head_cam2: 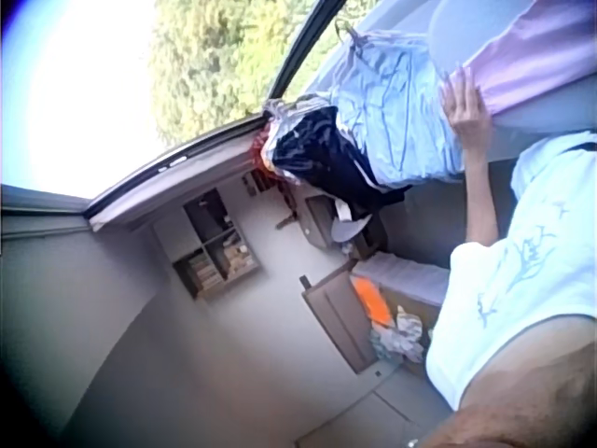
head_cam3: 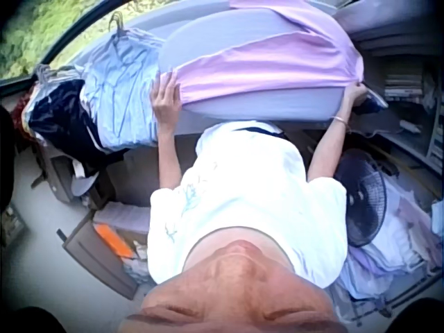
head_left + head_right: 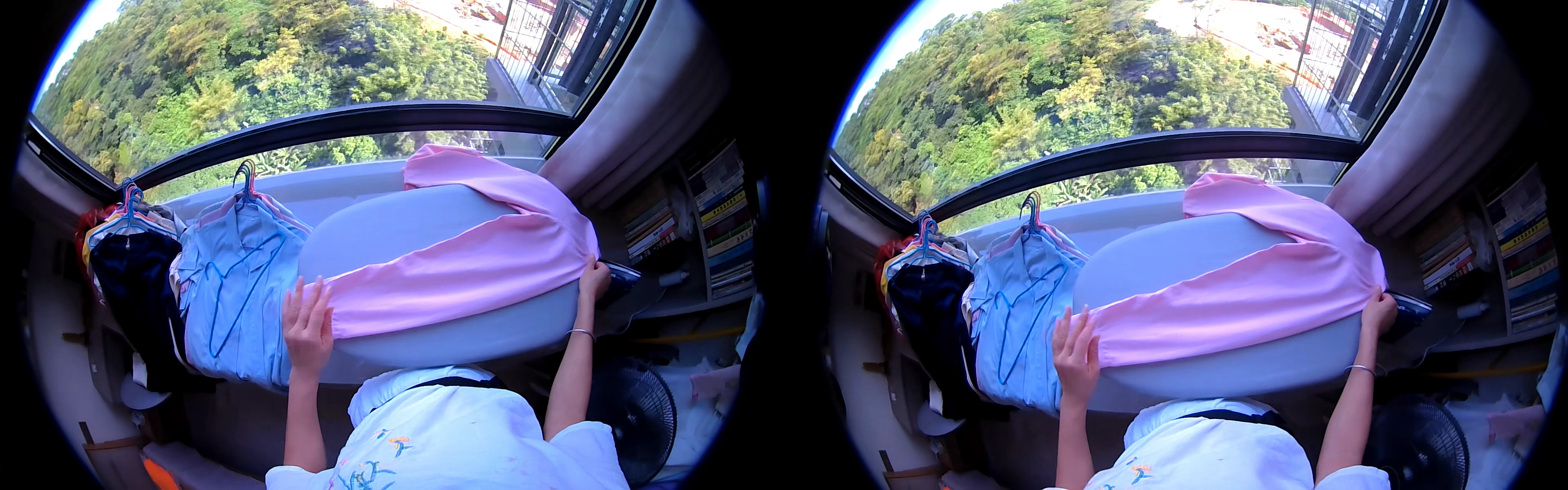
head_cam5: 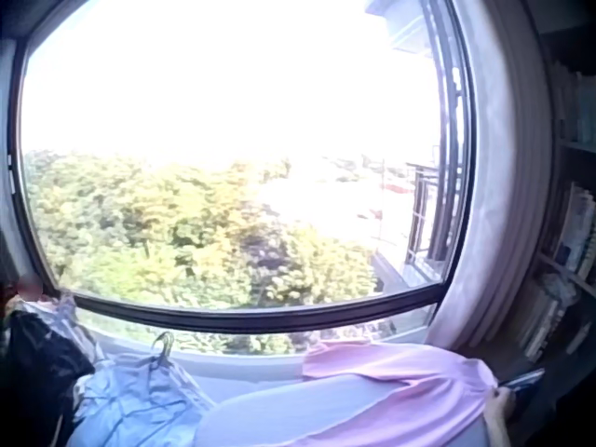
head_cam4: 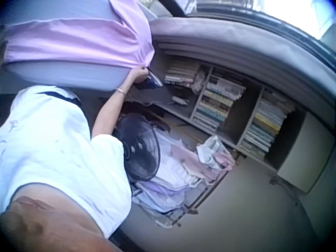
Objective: The person irons a pink shirt on an ironing board. They remove the shirt from a hanger, place it on the board, and use an iron to smooth the fabric, focusing on the sleeves and body.
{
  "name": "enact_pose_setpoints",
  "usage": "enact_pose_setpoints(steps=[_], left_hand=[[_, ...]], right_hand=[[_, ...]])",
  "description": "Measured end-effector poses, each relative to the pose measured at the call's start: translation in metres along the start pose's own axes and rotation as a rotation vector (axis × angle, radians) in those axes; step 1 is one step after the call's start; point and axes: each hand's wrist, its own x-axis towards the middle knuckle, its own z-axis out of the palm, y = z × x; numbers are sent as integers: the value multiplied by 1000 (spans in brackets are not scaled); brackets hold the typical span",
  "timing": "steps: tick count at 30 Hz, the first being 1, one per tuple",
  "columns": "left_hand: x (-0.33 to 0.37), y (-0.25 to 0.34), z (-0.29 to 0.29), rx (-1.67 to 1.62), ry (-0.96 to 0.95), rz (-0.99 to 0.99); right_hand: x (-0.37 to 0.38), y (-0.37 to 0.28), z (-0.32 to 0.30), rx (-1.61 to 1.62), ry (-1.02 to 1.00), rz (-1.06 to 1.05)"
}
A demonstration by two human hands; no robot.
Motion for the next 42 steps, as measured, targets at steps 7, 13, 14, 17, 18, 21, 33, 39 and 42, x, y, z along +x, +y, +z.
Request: enact_pose_setpoints(steps=[7, 13, 14, 17, 18, 21, 33, 39, 42], left_hand=[[14, 14, 21, -184, -414, -93], [9, 14, 21, -189, -405, -123], [10, 14, 21, -185, -405, -120], [11, 14, 22, -181, -412, -106], [11, 13, 22, -175, -414, -104], [12, 12, 21, -216, -421, -98], [12, 13, 20, -216, -405, -114], [12, 13, 19, -229, -424, -121], [14, 13, 18, -213, -447, -111]], right_hand=[[-2, 7, -3, -3, 25, -30], [-42, -41, -55, 32, 97, -222], [-47, -50, -59, 145, 105, -279], [-51, -83, -40, 268, 26, -548], [-49, -90, -23, 271, 62, -688], [-31, -106, 11, 309, 23, -869], [17, -145, 59, 563, -334, -813], [36, -151, 64, 648, -263, -712], [44, -150, 60, 502, -298, -587]])
